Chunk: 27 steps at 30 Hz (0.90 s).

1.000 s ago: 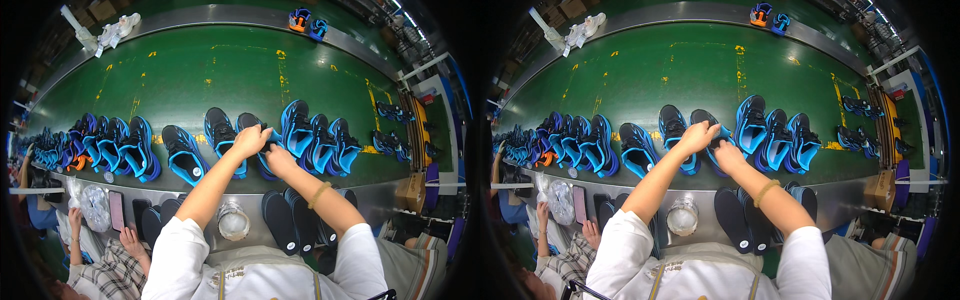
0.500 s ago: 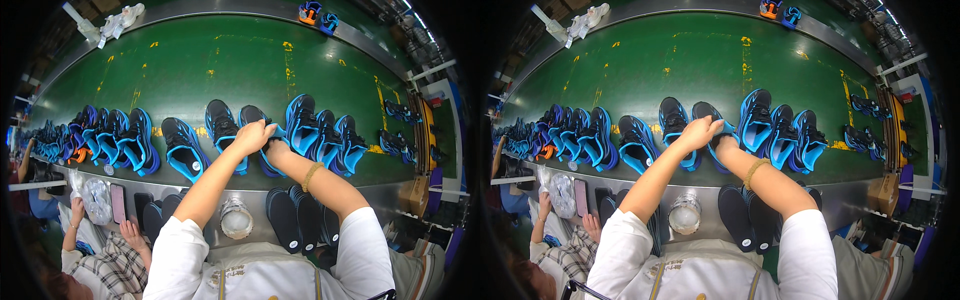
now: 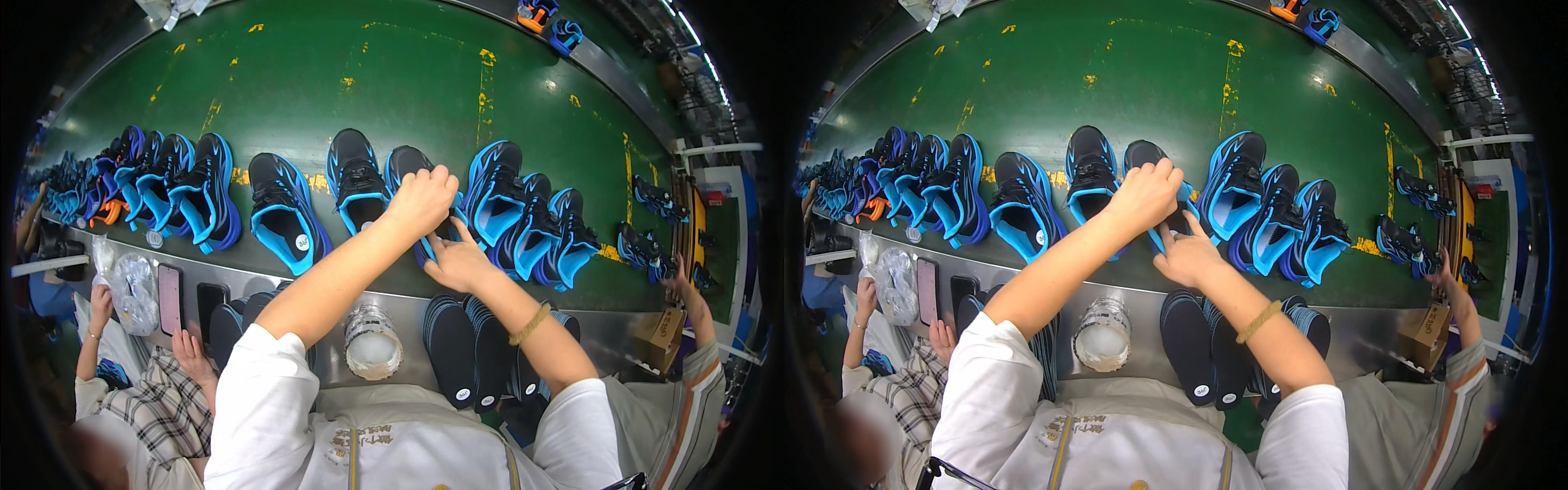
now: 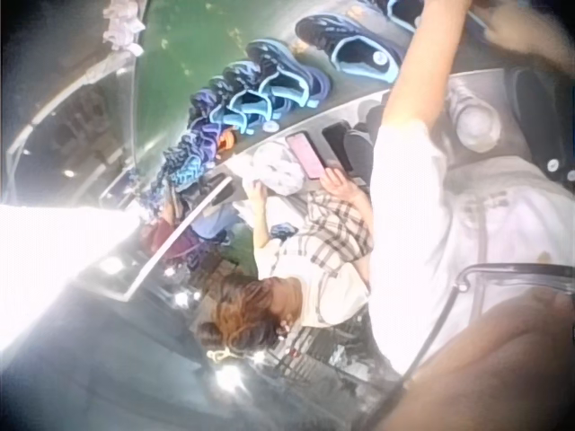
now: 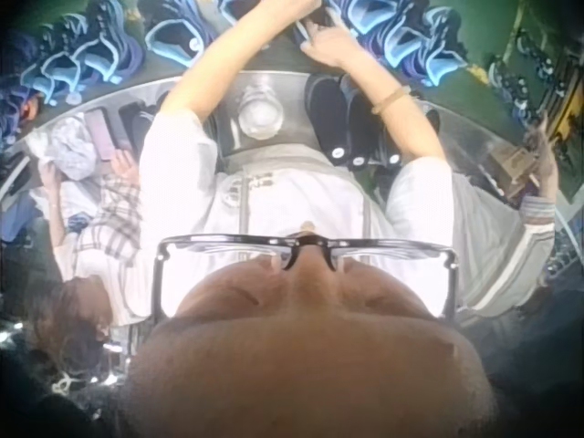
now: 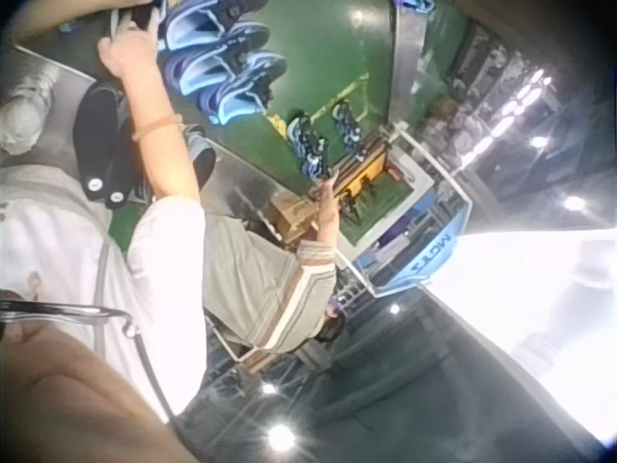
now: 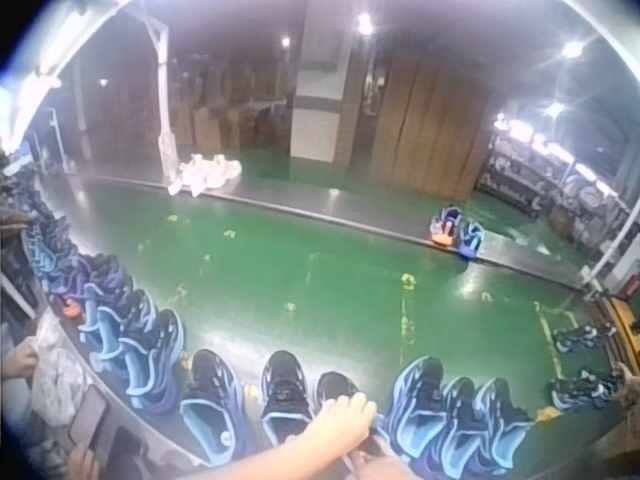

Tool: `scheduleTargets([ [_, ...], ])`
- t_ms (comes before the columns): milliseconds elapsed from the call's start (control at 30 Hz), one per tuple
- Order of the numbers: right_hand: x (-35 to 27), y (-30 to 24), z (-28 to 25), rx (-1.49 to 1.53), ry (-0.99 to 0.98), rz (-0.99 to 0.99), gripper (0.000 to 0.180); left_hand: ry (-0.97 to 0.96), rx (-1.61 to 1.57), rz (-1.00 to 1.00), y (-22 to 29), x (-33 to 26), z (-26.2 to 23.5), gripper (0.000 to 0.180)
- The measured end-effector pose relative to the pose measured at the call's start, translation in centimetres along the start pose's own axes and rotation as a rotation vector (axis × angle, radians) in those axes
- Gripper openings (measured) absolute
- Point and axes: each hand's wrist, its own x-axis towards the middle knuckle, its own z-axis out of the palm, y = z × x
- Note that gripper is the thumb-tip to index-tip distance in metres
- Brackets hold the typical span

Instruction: The person takes a shoe from the assembly line, inserts a black insole into it by hand, and places the shoe back onto the conveyor belt.

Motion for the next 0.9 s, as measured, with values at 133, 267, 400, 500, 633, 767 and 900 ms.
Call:
scheduleTargets([
  [133, -3.7, -0.1, 2.5, 0.079, 0.730, -0.130, 0.014, -0.144, 0.157, -0.009, -0.2, -0.8, -0.6, 0.015],
  [267, -6.8, -0.9, 5.4, 0.146, 0.788, -0.085, 0.013, -0.088, 0.257, 0.166, 1.3, -2.7, -1.6, 0.014],
  [400, -7.6, -0.9, 5.5, 0.212, 0.761, -0.081, 0.017, -0.119, 0.227, 0.199, 1.3, -3.5, -2.4, 0.014],
  [500, -6.7, 0.1, 3.9, 0.388, 0.806, -0.031, 0.038, -0.217, 0.292, 0.180, -0.9, -2.5, -1.7, 0.014],
  [633, -3.5, 3.4, 2.4, 0.281, 0.896, 0.291, 0.049, -0.306, 0.346, 0.225, -1.2, -1.5, -0.7, 0.013],
  [767, -5.1, 7.0, 3.0, -0.037, 0.658, 0.176, 0.030, -0.300, 0.502, 0.214, -0.8, -1.7, 0.5, 0.011],
  [900, -9.9, 10.0, 2.4, -0.181, 0.628, 0.232, 0.038, -0.285, 0.650, 0.142, 0.7, -1.4, 1.8, 0.011],
])
